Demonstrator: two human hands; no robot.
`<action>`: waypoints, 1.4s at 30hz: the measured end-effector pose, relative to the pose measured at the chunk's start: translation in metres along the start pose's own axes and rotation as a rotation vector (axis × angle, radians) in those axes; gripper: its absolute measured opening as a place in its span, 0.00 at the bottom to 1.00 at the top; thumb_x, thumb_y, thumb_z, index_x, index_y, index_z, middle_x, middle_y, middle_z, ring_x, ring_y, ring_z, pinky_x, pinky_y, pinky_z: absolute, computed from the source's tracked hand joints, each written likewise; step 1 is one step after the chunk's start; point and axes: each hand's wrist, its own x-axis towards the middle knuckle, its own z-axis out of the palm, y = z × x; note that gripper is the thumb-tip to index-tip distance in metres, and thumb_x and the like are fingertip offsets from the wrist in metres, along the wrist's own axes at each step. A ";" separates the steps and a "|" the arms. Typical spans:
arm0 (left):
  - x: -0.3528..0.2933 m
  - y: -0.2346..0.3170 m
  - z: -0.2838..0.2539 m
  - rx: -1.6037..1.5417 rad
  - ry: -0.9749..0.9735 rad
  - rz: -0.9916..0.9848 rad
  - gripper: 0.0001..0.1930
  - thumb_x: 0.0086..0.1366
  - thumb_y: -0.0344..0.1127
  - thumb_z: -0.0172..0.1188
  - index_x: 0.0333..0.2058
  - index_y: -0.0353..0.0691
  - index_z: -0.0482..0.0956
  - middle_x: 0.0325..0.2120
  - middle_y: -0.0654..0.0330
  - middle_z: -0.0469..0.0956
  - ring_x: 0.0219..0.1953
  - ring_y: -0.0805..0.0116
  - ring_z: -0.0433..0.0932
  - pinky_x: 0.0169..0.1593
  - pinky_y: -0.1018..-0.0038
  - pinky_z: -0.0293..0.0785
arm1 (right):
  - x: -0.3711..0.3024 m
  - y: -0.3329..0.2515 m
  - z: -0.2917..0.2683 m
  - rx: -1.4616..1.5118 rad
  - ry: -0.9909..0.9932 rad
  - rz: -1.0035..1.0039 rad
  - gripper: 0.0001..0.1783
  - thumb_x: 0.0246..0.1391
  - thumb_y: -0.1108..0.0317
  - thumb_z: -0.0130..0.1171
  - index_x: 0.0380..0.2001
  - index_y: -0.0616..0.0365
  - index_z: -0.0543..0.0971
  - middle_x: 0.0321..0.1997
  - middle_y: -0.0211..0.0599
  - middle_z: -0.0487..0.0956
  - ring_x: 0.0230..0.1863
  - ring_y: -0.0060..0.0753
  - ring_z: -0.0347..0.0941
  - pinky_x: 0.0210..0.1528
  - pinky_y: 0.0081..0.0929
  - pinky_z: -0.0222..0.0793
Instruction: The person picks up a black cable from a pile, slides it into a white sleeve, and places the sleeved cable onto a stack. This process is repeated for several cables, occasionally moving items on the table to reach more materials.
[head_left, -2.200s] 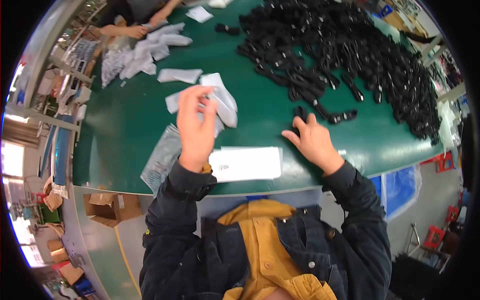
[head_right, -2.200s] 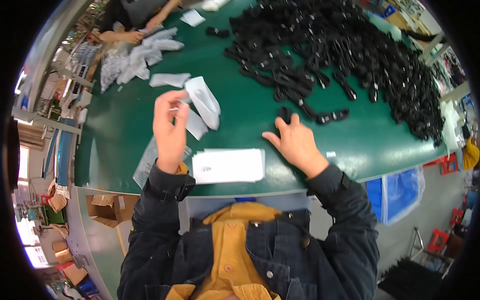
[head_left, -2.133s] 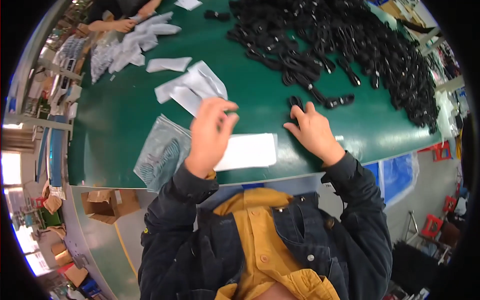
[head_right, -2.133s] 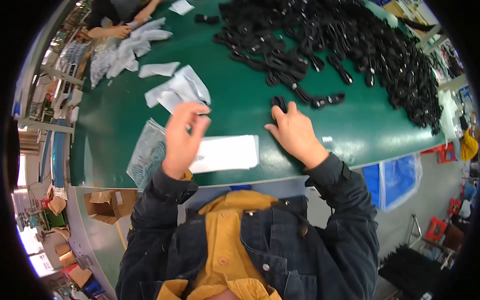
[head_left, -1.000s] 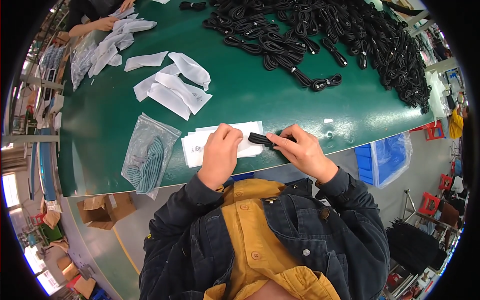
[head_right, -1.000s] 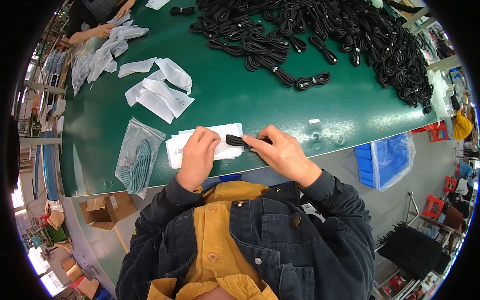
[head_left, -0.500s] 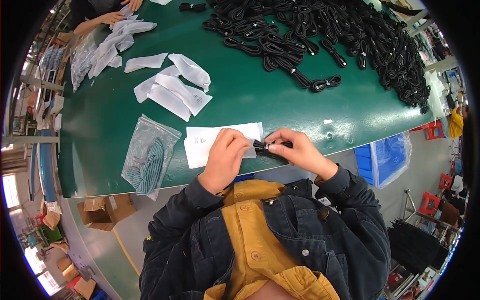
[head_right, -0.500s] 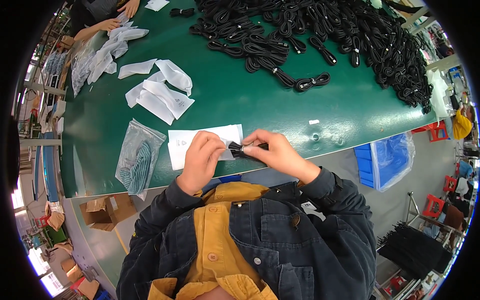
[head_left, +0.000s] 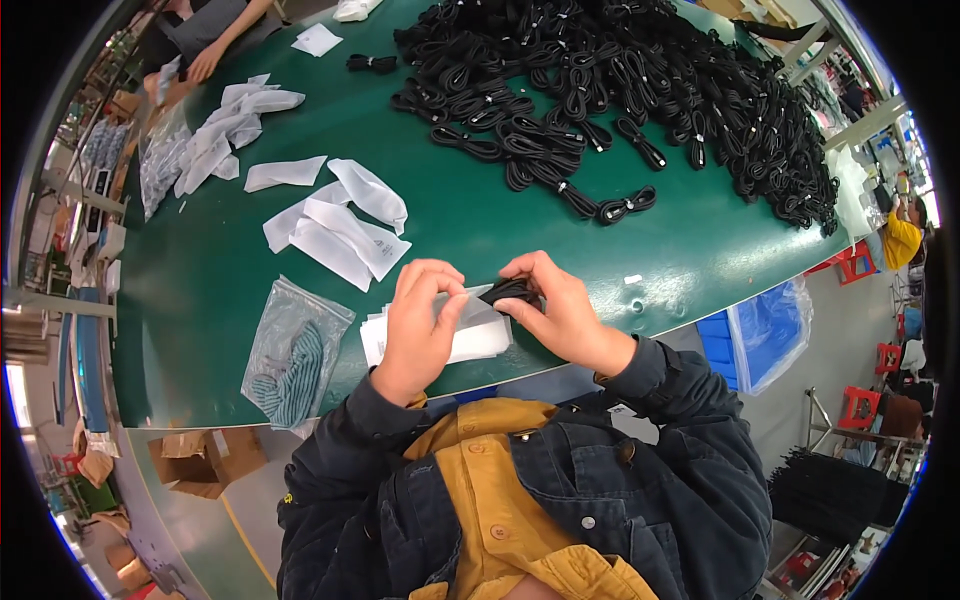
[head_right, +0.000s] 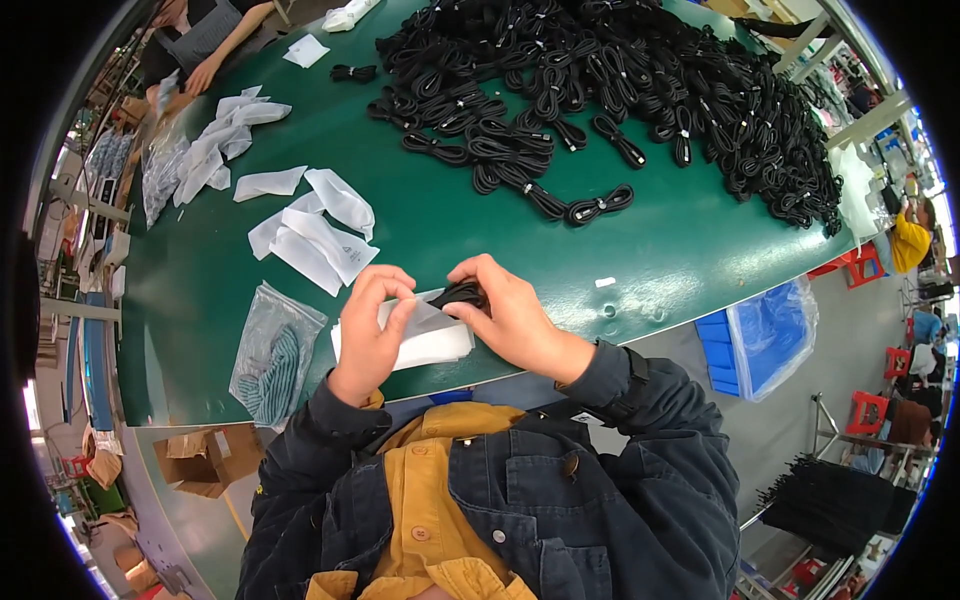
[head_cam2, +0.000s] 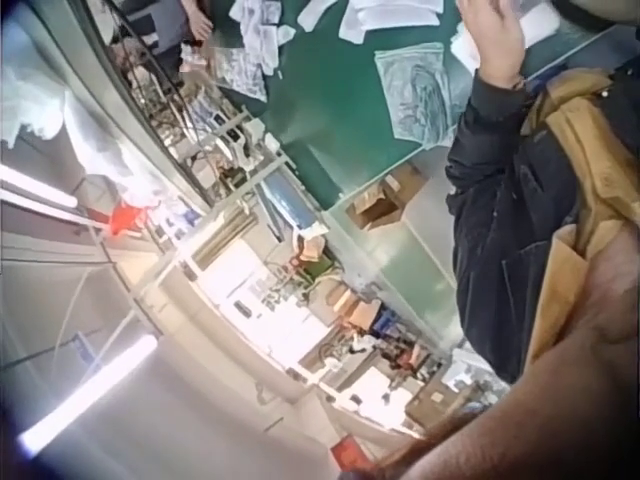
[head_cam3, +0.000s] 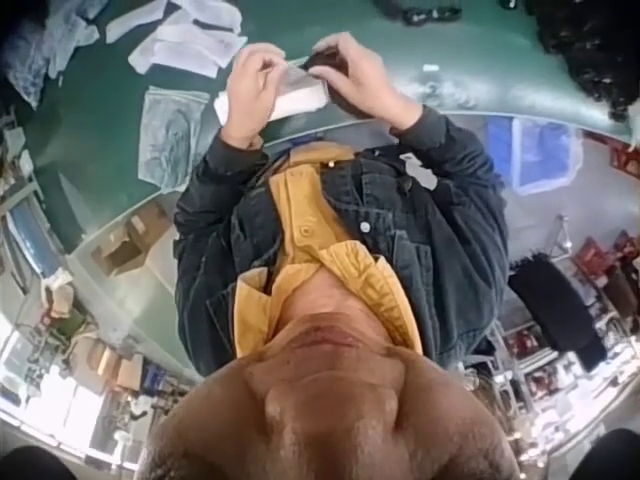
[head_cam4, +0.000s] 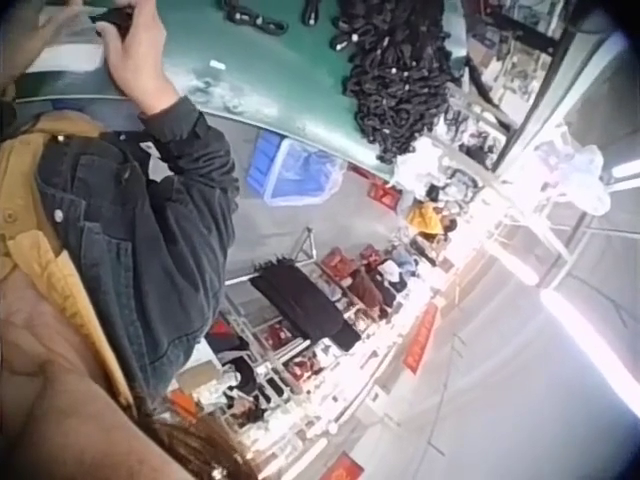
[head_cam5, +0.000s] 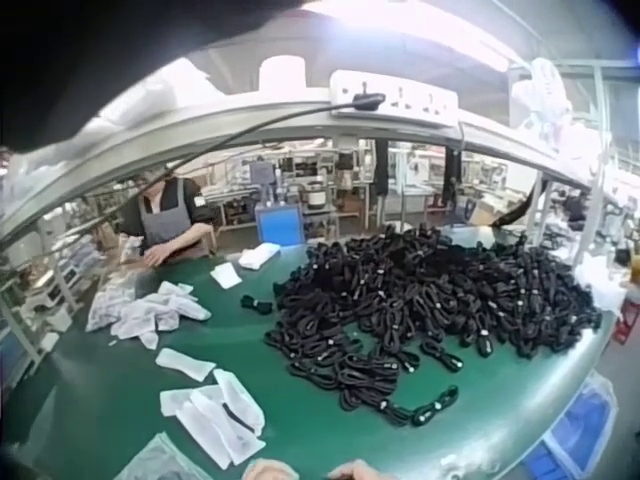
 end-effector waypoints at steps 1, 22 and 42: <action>0.002 0.001 -0.002 0.004 0.006 -0.001 0.02 0.64 0.25 0.57 0.33 0.35 0.73 0.38 0.57 0.75 0.44 0.62 0.73 0.46 0.71 0.71 | 0.002 -0.003 0.001 0.053 -0.011 0.039 0.22 0.52 0.80 0.65 0.51 0.61 0.76 0.47 0.41 0.74 0.38 0.28 0.74 0.40 0.22 0.72; -0.031 -0.005 0.021 0.172 -0.169 -0.044 0.10 0.57 0.28 0.66 0.36 0.35 0.76 0.32 0.52 0.71 0.39 0.51 0.75 0.43 0.61 0.73 | 0.011 0.058 -0.051 -0.354 0.087 0.178 0.16 0.58 0.74 0.58 0.50 0.62 0.75 0.38 0.44 0.78 0.35 0.44 0.77 0.38 0.34 0.73; -0.046 -0.021 0.032 0.275 -0.047 -0.025 0.05 0.61 0.23 0.59 0.36 0.33 0.73 0.31 0.51 0.73 0.34 0.50 0.75 0.37 0.63 0.72 | -0.057 0.023 -0.009 -0.374 0.055 -0.180 0.23 0.49 0.82 0.63 0.51 0.62 0.75 0.40 0.45 0.75 0.37 0.47 0.76 0.37 0.34 0.74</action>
